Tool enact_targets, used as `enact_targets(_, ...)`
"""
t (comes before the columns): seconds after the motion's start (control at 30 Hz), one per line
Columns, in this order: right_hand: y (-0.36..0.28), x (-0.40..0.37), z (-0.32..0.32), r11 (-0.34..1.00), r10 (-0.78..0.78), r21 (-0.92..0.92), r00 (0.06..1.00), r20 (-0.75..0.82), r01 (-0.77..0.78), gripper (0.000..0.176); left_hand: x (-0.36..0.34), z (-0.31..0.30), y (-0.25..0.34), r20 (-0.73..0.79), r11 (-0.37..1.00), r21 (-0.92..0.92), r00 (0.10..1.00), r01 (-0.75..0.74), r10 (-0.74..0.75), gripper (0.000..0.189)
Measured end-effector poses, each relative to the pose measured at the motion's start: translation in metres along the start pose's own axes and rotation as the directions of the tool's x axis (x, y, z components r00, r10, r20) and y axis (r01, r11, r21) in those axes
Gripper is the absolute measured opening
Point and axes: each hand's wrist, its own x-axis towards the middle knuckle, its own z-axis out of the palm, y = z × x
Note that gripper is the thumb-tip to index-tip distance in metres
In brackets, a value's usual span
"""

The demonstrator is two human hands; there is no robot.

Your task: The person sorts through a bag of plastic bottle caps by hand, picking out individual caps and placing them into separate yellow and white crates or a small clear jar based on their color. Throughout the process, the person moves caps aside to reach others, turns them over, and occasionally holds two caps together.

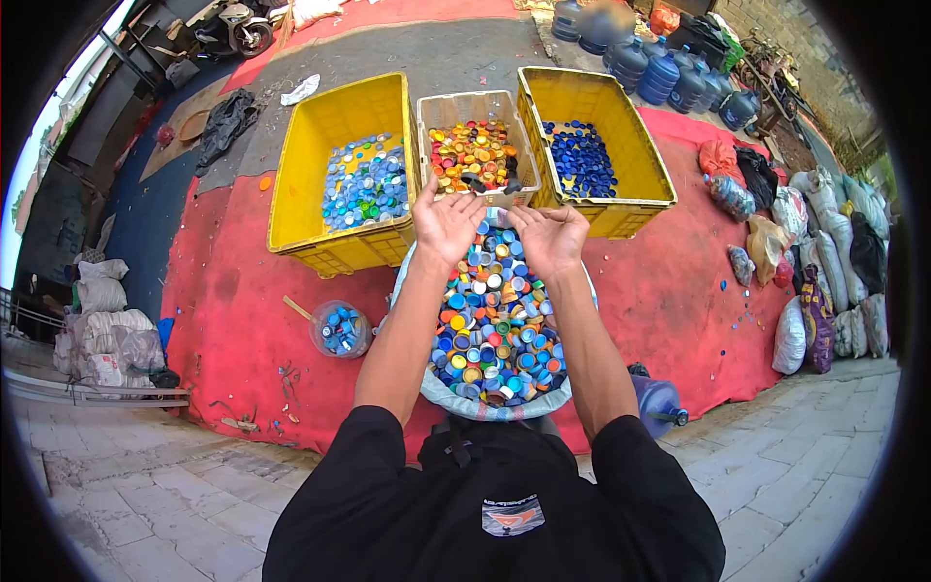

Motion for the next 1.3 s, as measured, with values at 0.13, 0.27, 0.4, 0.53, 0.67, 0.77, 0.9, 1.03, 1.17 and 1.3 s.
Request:
enact_targets(0.13, -0.018, -0.001, 0.012, 0.956, -0.189, -0.190, 0.965, 0.182, 0.223, 0.062, -0.009, 0.003, 0.032, 0.132, 0.915, 0.334, 0.973, -0.225, 0.191, 0.097)
enact_targets(0.27, -0.029, -0.023, -0.047, 0.934, -0.283, -0.226, 0.959, 0.008, 0.278, 0.067, -0.030, -0.067, 0.040, -0.009, 0.952, 0.246, 0.982, -0.183, 0.191, 0.087)
enact_targets(0.4, -0.036, -0.049, -0.104, 0.912, -0.280, -0.326, 0.959, -0.054, 0.248, 0.068, -0.063, -0.124, 0.066, -0.130, 0.946, 0.177, 0.946, -0.273, 0.297, 0.079)
enact_targets(0.53, -0.021, -0.082, -0.136, 0.703, -0.368, -0.686, 0.921, -0.125, 0.188, 0.058, -0.098, -0.167, 0.074, -0.248, 0.898, 0.298, 0.882, -0.325, 0.401, 0.061)
enact_targets(0.67, -0.010, -0.102, -0.186, -0.033, -0.544, -0.996, 0.834, 0.092, 0.088, 0.047, -0.127, -0.184, 0.046, -0.384, 0.784, 0.607, 0.818, -0.126, 0.429, 0.052)
enact_targets(0.77, 0.004, -0.127, -0.204, -0.400, -0.711, -0.912, 0.658, 0.248, -0.089, 0.050, -0.125, -0.243, 0.007, -0.327, 0.637, 0.764, 0.788, -0.104, 0.522, 0.058)
enact_targets(0.9, 0.030, -0.164, -0.217, -0.183, -0.883, -0.816, 0.456, -0.108, -0.548, 0.065, -0.149, -0.248, -0.023, -0.350, 0.274, 0.935, 0.718, 0.225, 0.602, 0.058)
enact_targets(1.03, 0.045, -0.171, -0.286, 0.180, -0.806, -0.956, 0.523, -0.278, -0.231, 0.056, -0.156, -0.244, -0.020, -0.408, 0.415, 0.878, 0.825, 0.237, 0.390, 0.044)
enact_targets(1.17, 0.017, -0.184, -0.301, 0.549, -0.622, -0.820, 0.576, -0.531, -0.162, 0.037, -0.154, -0.268, -0.008, -0.236, 0.781, 0.623, 0.963, 0.047, 0.130, 0.028)
enact_targets(1.3, 0.018, -0.207, -0.272, 0.952, -0.280, -0.256, 0.810, -0.515, 0.166, 0.040, -0.171, -0.284, 0.011, -0.125, 0.972, 0.169, 0.981, 0.166, -0.145, 0.030)
